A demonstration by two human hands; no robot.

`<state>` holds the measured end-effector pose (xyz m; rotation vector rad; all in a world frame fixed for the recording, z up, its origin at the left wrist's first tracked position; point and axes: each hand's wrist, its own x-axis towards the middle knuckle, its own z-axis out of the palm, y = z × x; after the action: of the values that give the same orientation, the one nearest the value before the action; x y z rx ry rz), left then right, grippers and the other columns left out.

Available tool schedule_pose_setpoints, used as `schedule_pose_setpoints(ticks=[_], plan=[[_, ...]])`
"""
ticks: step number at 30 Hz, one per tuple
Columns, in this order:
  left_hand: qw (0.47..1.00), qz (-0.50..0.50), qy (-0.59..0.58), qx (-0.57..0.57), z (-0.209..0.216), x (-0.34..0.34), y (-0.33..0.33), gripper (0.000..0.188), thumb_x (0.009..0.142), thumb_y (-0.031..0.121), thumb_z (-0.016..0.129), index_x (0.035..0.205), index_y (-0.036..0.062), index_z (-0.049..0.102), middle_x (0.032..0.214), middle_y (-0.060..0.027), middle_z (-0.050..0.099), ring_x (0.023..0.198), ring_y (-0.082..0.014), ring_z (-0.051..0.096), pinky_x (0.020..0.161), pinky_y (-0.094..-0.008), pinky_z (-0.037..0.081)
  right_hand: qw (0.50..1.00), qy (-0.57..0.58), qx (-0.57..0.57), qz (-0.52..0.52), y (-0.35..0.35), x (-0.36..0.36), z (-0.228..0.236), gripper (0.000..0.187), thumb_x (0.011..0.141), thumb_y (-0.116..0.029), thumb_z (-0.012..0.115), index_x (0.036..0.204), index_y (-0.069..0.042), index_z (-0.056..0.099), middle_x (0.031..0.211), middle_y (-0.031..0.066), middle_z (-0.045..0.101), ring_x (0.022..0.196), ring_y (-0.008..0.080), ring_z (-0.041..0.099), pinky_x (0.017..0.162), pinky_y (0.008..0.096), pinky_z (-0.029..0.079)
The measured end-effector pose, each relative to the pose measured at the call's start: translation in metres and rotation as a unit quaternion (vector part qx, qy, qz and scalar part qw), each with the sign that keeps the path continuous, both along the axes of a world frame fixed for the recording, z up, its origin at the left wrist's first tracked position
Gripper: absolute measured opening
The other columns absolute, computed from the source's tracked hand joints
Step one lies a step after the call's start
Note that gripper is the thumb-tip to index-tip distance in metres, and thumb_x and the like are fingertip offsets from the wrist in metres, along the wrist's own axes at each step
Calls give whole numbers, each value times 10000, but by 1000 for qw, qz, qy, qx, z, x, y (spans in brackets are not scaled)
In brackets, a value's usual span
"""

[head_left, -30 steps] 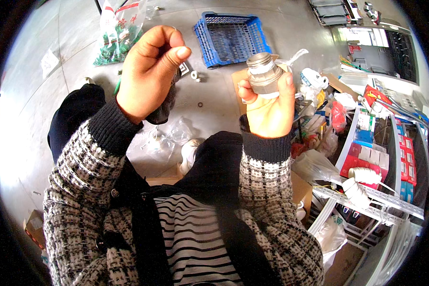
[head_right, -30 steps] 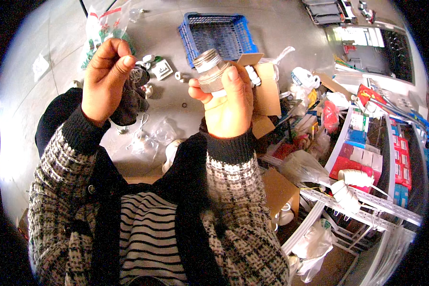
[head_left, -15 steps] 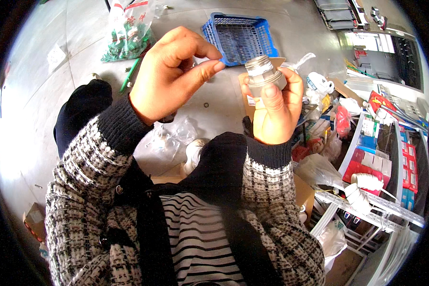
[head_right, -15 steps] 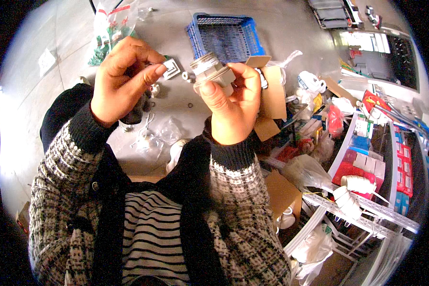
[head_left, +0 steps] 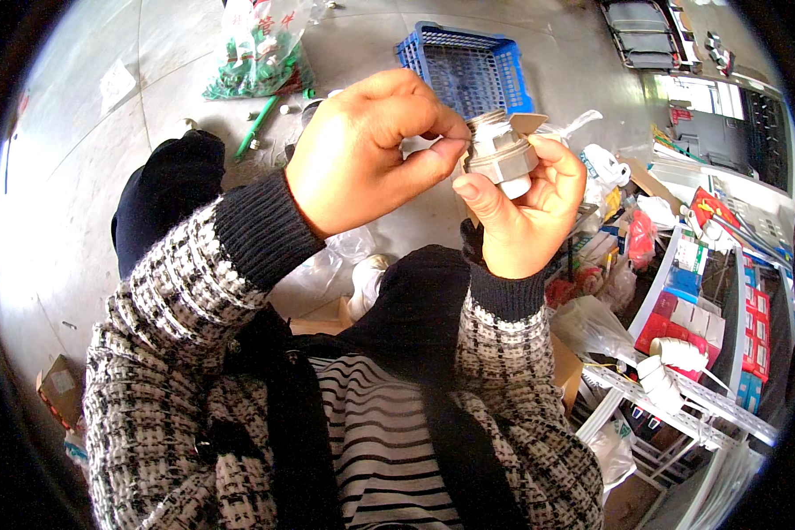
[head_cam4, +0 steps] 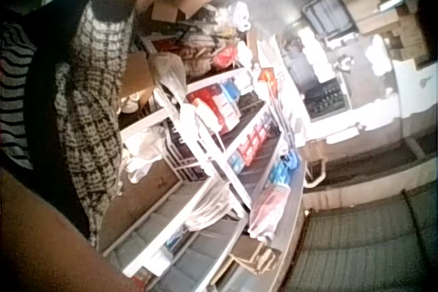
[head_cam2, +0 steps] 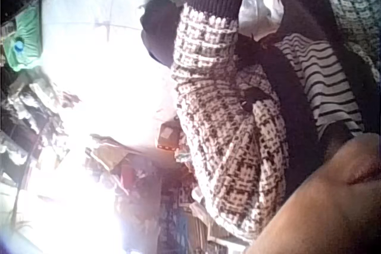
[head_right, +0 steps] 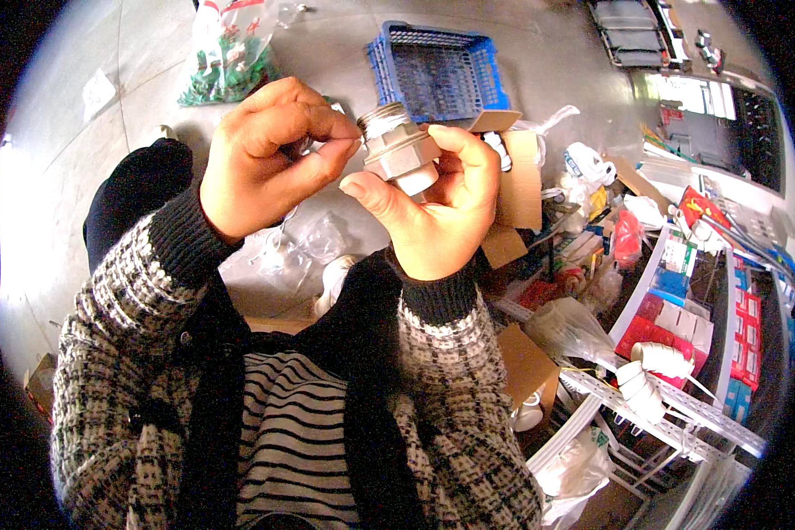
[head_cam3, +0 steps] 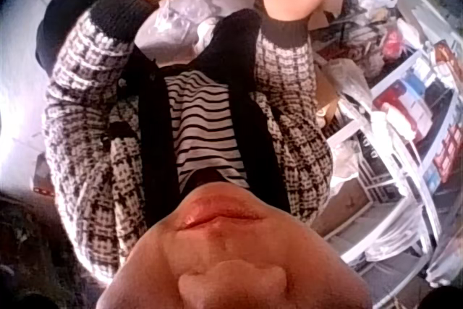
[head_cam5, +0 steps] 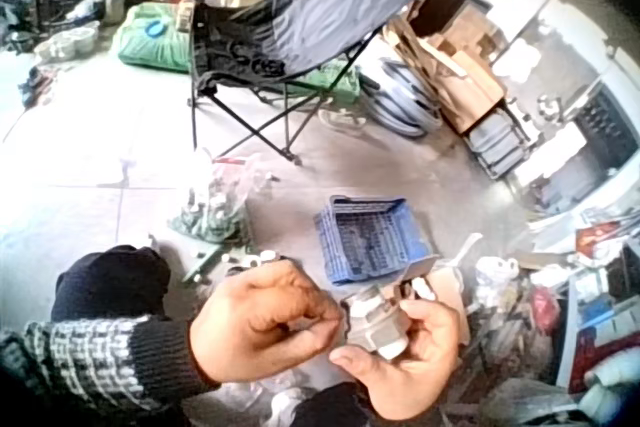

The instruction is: The person sits on the floor and assembles a metal pipe fitting by hand. They pick up small white plastic rings and insert them into the threaded end of the fitting, then use a cloth to wipe the exterior of the fitting.

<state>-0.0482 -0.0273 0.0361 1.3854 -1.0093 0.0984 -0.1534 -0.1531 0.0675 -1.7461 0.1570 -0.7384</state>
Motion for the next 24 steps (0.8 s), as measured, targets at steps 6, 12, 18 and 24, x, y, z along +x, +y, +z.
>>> schedule_pose_setpoints(ticks=[6, 12, 18, 24], plan=[[999, 12, 24, 23, -1, -2, 0, 101, 678, 14, 665, 759, 29, 607, 740, -62, 595, 695, -177, 563, 599, -269, 450, 999, 2, -33, 2, 1, 0, -2, 633, 571, -27, 820, 1067, -49, 428, 910, 59, 539, 779, 138, 559, 679, 274, 488], [999, 8, -11, 50, -4, -1, 1, 116, 681, 13, 662, 772, 28, 592, 763, -67, 583, 698, -191, 567, 601, -274, 459, 995, 12, -96, 1, -2, -3, -3, 622, 573, 10, 802, 1069, -41, 431, 1010, 88, 511, 866, 171, 557, 741, 297, 494], [998, 5, -29, 63, -4, -2, 2, 146, 662, 4, 657, 782, 31, 576, 755, -77, 572, 697, -210, 567, 609, -287, 466, 977, 33, -210, -10, -9, -8, -4, 621, 573, 12, 802, 1070, -31, 432, 1034, 89, 491, 903, 187, 551, 770, 312, 496], [997, 9, -39, 61, -6, -3, 2, 153, 640, -5, 647, 763, 27, 562, 756, -83, 563, 697, -226, 567, 616, -297, 468, 966, 8, -255, -49, -10, -7, -7, 592, 517, -120, 847, 997, -45, 510, 947, 82, 512, 818, 199, 547, 681, 310, 479]])
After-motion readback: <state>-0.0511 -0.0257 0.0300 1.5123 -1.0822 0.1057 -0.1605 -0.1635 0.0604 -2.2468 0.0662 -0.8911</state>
